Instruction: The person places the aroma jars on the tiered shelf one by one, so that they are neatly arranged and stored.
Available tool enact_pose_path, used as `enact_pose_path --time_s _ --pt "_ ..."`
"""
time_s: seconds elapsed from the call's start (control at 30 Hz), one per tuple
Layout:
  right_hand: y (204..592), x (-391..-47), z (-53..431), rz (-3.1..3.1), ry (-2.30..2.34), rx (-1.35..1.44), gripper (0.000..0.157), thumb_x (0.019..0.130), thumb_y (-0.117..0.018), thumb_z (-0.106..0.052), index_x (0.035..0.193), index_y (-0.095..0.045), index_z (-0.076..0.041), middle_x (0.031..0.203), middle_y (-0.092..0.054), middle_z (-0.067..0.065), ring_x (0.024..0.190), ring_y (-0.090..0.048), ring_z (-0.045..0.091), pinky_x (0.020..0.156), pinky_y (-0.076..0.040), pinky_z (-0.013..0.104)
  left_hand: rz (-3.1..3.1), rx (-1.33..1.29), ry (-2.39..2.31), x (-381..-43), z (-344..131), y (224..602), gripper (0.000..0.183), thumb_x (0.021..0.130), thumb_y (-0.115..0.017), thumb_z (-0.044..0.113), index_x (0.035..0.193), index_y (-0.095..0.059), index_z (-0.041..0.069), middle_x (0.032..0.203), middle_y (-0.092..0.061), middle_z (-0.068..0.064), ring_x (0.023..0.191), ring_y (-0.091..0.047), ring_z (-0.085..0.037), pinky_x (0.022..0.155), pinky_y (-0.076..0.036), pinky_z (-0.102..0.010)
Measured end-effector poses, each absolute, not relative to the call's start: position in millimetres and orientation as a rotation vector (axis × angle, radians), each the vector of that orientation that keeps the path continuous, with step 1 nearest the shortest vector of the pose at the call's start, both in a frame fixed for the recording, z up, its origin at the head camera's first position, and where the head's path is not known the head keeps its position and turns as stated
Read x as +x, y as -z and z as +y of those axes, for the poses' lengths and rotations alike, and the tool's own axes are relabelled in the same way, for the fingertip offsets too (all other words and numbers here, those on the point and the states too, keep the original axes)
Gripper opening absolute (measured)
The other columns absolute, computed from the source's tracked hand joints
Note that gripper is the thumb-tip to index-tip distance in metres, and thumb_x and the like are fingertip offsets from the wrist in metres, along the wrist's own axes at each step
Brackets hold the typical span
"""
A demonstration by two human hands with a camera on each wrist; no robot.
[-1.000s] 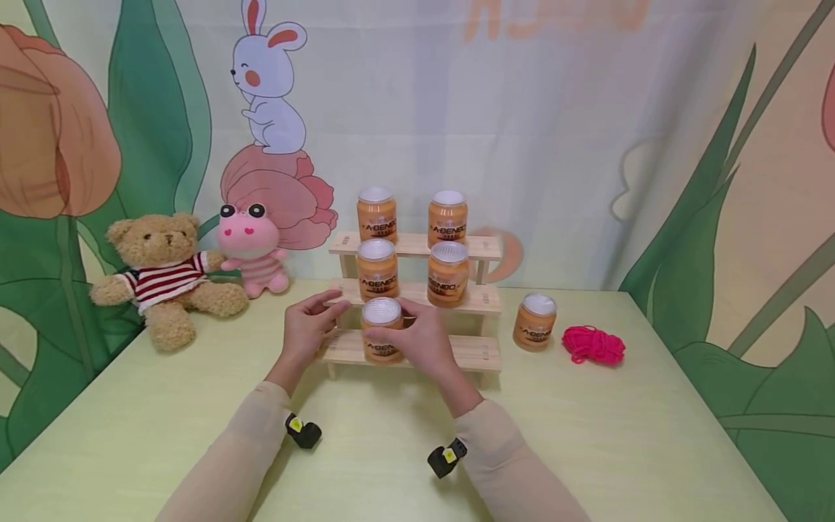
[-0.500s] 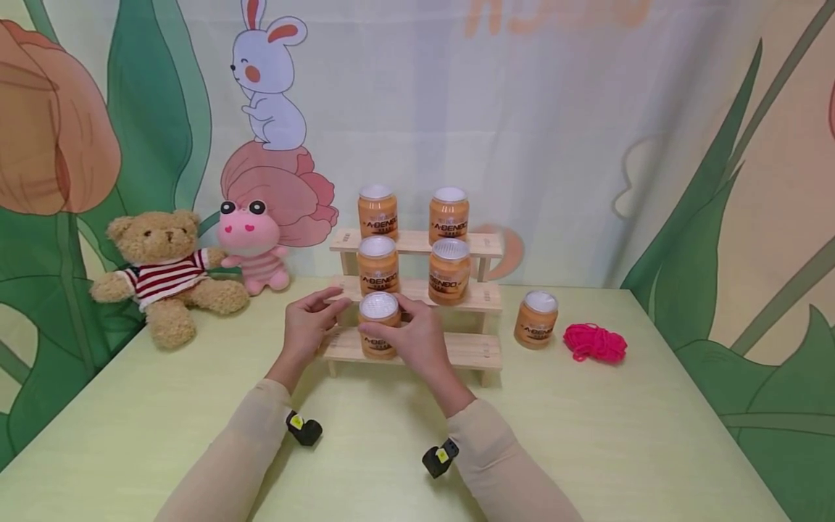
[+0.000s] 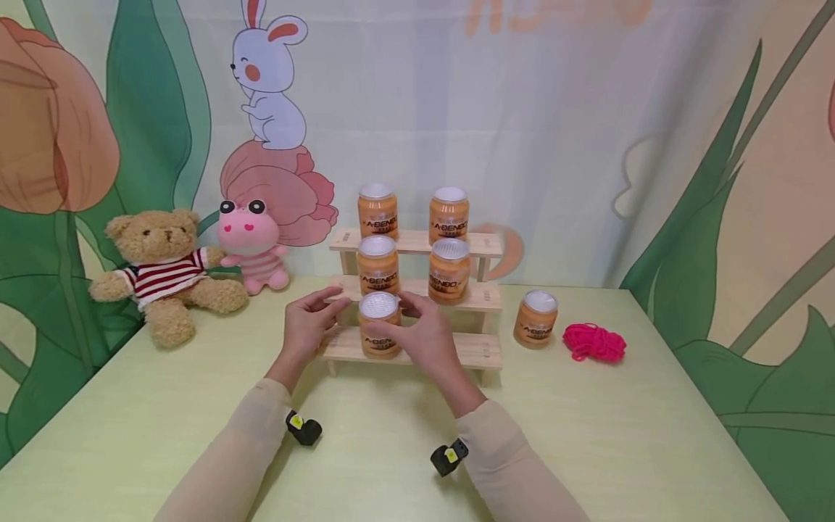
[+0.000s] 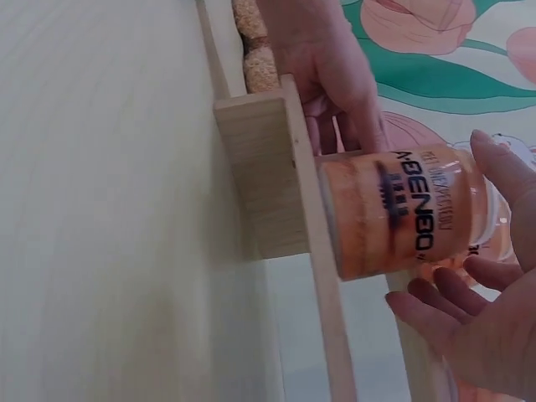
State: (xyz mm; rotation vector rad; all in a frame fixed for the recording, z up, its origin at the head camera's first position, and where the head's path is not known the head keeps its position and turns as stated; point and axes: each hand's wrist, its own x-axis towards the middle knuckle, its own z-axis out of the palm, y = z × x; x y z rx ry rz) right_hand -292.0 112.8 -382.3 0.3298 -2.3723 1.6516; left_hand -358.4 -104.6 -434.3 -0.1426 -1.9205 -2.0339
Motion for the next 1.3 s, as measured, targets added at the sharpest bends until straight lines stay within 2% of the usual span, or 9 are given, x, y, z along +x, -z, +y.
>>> enact_pose_path --time_s 0.2,0.4,0.5,0.67,0.97,1.17,1.3 --pt "368 -289 122 -2.157 -1.677 0.354 0.050 0.079 -0.087 -0.027 0.118 -0.069 -0.002 0.115 -0.068 0.011 0.107 -0.065 0.028 0.086 -0.056 0.038 -1.920 -0.132 2.023 -359 -106 435 0.035 0.080 -0.086 0.022 0.109 -0.077 0.005 0.085 -0.076 -0.001 0.066 -0.059 -0.007 0.053 -0.044 -0.018" --pt "356 -289 140 -2.031 -1.567 0.375 0.040 0.080 -0.087 -0.023 0.109 -0.071 0.001 0.104 -0.071 0.016 0.099 -0.067 0.033 0.086 -0.055 0.048 -1.926 -0.125 2.017 -359 -106 437 0.034 0.080 -0.086 0.021 0.109 -0.077 0.005 0.083 -0.076 0.001 0.065 -0.058 -0.007 0.053 -0.043 -0.018" --pt "353 -292 152 -2.008 -1.545 0.330 0.041 0.080 -0.087 -0.025 0.108 -0.072 0.002 0.102 -0.072 0.017 0.097 -0.068 0.030 0.086 -0.055 0.042 -1.922 -0.131 2.019 -359 -105 438 0.034 0.080 -0.085 0.021 0.109 -0.077 0.005 0.082 -0.076 0.002 0.064 -0.057 -0.008 0.053 -0.043 -0.018" --pt "345 -295 174 -1.954 -1.573 0.277 0.041 0.081 -0.086 -0.028 0.108 -0.073 0.000 0.102 -0.073 0.014 0.097 -0.068 0.023 0.076 -0.054 0.023 -1.928 -0.134 2.016 -359 -104 437 0.034 0.080 -0.085 0.021 0.109 -0.077 0.005 0.082 -0.075 0.003 0.063 -0.056 -0.008 0.053 -0.043 -0.018" --pt "339 -299 213 -1.958 -1.535 0.009 0.047 0.084 -0.082 -0.037 0.116 -0.071 -0.003 0.109 -0.071 0.010 0.099 -0.066 0.014 0.080 -0.050 0.025 -1.944 -0.119 2.003 -358 -103 435 0.034 0.081 -0.085 0.022 0.109 -0.077 0.006 0.082 -0.075 0.002 0.063 -0.055 -0.007 0.054 -0.043 -0.018" --pt "341 -302 236 -1.967 -1.499 -0.117 0.052 0.084 -0.080 -0.045 0.121 -0.071 -0.008 0.115 -0.069 0.006 0.105 -0.064 0.017 0.078 -0.051 0.021 -1.934 -0.120 2.011 -358 -103 434 0.034 0.081 -0.085 0.021 0.110 -0.077 0.005 0.081 -0.075 0.003 0.063 -0.055 -0.007 0.054 -0.043 -0.018" --pt "346 -306 248 -1.984 -1.462 -0.194 0.056 0.084 -0.079 -0.048 0.123 -0.070 -0.010 0.118 -0.069 0.006 0.108 -0.063 0.019 0.083 -0.049 0.022 -1.931 -0.118 2.015 -358 -102 435 0.033 0.081 -0.085 0.020 0.110 -0.076 0.005 0.081 -0.075 0.002 0.064 -0.056 -0.007 0.054 -0.044 -0.018"
